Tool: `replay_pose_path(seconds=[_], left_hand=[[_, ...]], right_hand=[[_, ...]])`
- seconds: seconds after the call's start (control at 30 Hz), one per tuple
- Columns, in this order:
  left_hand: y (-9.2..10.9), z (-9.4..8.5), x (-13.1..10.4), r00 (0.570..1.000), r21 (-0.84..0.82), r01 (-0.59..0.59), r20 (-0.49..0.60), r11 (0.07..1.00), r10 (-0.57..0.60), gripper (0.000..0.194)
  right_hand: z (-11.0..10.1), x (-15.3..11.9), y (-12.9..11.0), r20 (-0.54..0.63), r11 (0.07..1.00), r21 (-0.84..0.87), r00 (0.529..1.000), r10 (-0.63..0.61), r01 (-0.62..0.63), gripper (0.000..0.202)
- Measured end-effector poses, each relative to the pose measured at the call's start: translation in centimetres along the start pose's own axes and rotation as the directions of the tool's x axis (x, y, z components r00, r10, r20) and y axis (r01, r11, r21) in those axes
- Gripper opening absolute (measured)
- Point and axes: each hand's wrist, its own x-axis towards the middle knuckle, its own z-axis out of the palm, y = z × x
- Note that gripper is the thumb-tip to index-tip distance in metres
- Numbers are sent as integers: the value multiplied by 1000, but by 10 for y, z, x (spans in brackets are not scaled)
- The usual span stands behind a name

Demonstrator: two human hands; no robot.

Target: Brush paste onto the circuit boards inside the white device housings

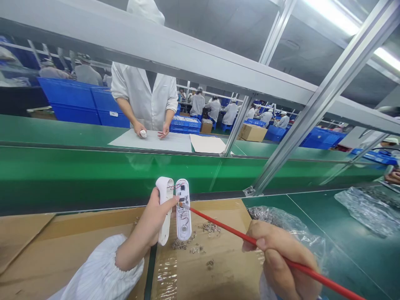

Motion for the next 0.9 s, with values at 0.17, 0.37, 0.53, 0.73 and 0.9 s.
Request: replay_pose_path(seconds=[0.17,0.37,0.53,0.73,0.9], left_hand=[[-1,-1,0,1000,33,-18,-3,999,18,64],[-5,-2,2,999,90,-40,-21,995,42,59],[-6,-2,4,999,109,-44,-19,993,46,57],[0,1,-1,998,94,-56,-12,994,57,59],[5,1,-3,999,48,-33,-8,998,34,55]], right_hand=[[2,3,-4,42,997,2,997,71,-71,15],[2,10,-8,170,999,-27,985,35,-31,15],[0,11,-9,198,997,-72,979,40,-26,14],[0,4,-3,228,989,-2,963,142,-146,11],[-7,6,-7,-61,988,120,993,106,-98,16]])
